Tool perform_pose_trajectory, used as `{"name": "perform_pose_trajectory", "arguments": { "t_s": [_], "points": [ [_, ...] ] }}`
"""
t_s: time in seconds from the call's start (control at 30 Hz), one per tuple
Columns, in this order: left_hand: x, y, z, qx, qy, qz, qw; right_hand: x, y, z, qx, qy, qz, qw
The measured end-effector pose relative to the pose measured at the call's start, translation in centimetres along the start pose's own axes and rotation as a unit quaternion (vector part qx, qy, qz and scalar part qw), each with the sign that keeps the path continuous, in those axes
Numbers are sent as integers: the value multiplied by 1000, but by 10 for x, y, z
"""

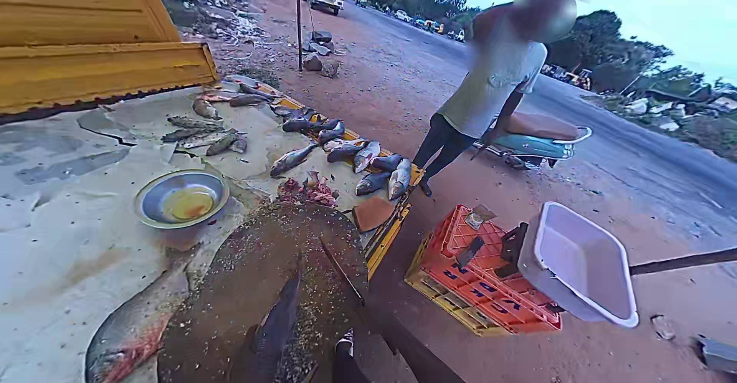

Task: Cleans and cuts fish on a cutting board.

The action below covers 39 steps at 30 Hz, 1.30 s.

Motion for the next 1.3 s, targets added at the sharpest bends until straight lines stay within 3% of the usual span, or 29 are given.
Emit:
{"name": "perform_pose_trajectory", "arguments": {
  "t_s": [0.07,0.1,0.13,0.17,0.23,0.27,0.3,0.37,0.43,0.53,0.57,0.67,0.77,0.83,0.9,1.0,1.1,1.13,1.2,1.3],
  "points": [
    [6,-2,15,88,-123,21,988,-5,-2,9,-15,17,16,1000],
    [7,-3,36,143,-248,26,958,-13,-4,9,-23,47,25,998],
    [1,-9,61,178,-421,15,889,-22,-1,4,-29,82,23,996],
    [-2,-17,79,187,-578,17,794,-30,1,6,-35,108,21,993],
    [3,-41,90,111,-772,30,625,-45,-19,22,-28,186,40,981],
    [10,-51,92,49,-817,10,574,-63,-33,33,-6,238,75,968],
    [17,-66,96,-5,-833,-18,553,-90,-51,40,8,269,141,953],
    [40,-98,102,-88,-806,-97,578,-147,-67,59,41,223,280,933],
    [83,-108,116,-146,-771,-152,601,-187,-36,88,72,138,356,922],
    [111,-156,143,-166,-699,-213,662,-162,7,81,-1,128,403,906],
    [116,-168,153,-166,-679,-232,676,-133,23,84,-25,129,385,914],
    [111,-203,173,-150,-678,-290,658,-57,71,89,-38,88,285,954],
    [87,-219,196,-110,-698,-326,628,-31,74,125,76,-105,141,981],
    [73,-232,193,-27,-695,-361,621,-52,31,120,164,-152,105,969],
    [72,-211,201,24,-681,-384,623,-81,28,130,227,-200,101,948],
    [51,-220,213,125,-652,-376,646,-139,-15,84,144,-294,116,938],
    [50,-218,210,164,-641,-376,649,-161,-57,52,180,-439,194,859],
    [54,-215,208,165,-642,-375,648,-157,-54,45,200,-481,217,826],
    [62,-209,202,170,-635,-373,654,-137,-19,44,211,-515,210,804],
    [66,-209,198,189,-619,-372,665,-102,72,91,159,-464,76,868]
  ]
}}
Point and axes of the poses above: each hand's wrist, its own y-axis towards the middle knuckle, its own x-axis out of the back of the hand, z = x × y, the point moved 1 cm from there along y, towards the middle knuckle, and after that the axes turned 9 degrees about z, right-handed, at the moved point
